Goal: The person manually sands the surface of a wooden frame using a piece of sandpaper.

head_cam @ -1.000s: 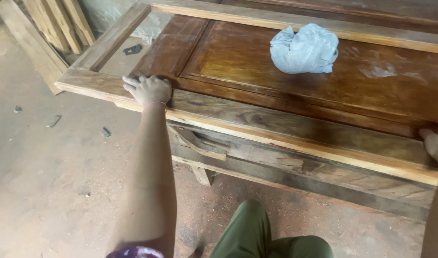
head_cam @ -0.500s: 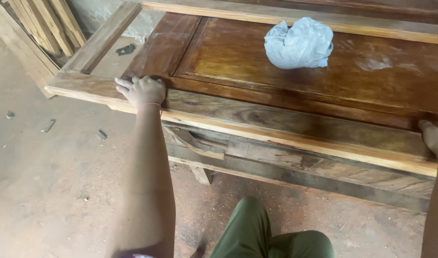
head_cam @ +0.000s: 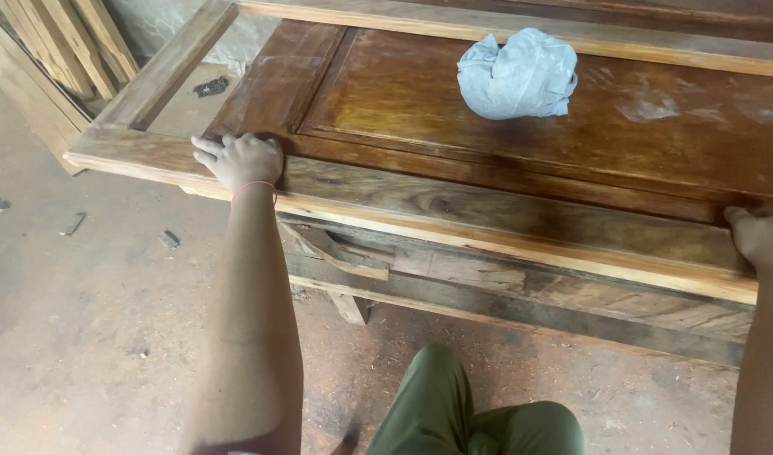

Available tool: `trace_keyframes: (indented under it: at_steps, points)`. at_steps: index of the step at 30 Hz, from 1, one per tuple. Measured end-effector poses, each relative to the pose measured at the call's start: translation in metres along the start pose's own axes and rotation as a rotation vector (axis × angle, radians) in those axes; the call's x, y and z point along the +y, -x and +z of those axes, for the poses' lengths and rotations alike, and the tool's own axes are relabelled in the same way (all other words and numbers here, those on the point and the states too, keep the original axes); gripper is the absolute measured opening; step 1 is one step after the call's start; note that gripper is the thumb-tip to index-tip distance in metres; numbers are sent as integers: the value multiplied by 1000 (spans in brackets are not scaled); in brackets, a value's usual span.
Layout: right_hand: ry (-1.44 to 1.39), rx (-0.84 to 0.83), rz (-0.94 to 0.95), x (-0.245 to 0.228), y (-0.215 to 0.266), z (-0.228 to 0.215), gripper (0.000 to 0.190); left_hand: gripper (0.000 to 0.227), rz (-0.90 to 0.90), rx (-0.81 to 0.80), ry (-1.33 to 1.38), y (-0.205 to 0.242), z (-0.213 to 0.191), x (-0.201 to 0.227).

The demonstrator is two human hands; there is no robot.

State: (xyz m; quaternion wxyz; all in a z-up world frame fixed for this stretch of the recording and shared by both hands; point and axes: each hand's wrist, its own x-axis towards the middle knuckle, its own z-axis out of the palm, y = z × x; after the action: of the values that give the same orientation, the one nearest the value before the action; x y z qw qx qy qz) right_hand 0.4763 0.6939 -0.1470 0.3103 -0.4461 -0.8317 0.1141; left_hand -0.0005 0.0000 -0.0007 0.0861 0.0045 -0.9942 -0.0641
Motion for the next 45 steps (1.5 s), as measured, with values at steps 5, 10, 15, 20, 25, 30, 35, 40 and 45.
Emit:
trace_keyframes:
  at_steps: [5, 10, 15, 20, 25, 30, 35, 40, 45]
  points:
    - [52, 0, -95, 14, 0, 7, 28, 57, 0, -28, -43, -3, 2, 0]
    - [67, 2, -82, 19, -7, 21, 31, 57, -1, -23, -53, -3, 2, -1]
    - [97, 15, -61, 29, -13, 21, 34, 57, 5, -10, -24, -1, 0, 1]
    - [36, 57, -126, 70, -24, 45, 30, 58, -1, 4, -31, -7, 7, -1]
    - [192, -13, -164, 36, -9, 21, 42, 59, 7, -8, -19, 4, -6, 2]
    - [56, 79, -186, 16, -4, 14, 27, 58, 18, 26, -15, -3, 5, -2]
    - [81, -63, 135, -26, 11, -12, 39, 59, 22, -36, -70, 1, -1, 0]
    - [326, -14, 162, -39, 9, -18, 46, 58, 17, -18, -56, -1, 1, -1]
    - [364, -41, 180, -45, 12, -25, 49, 56, 19, 10, -39, -9, 11, -3]
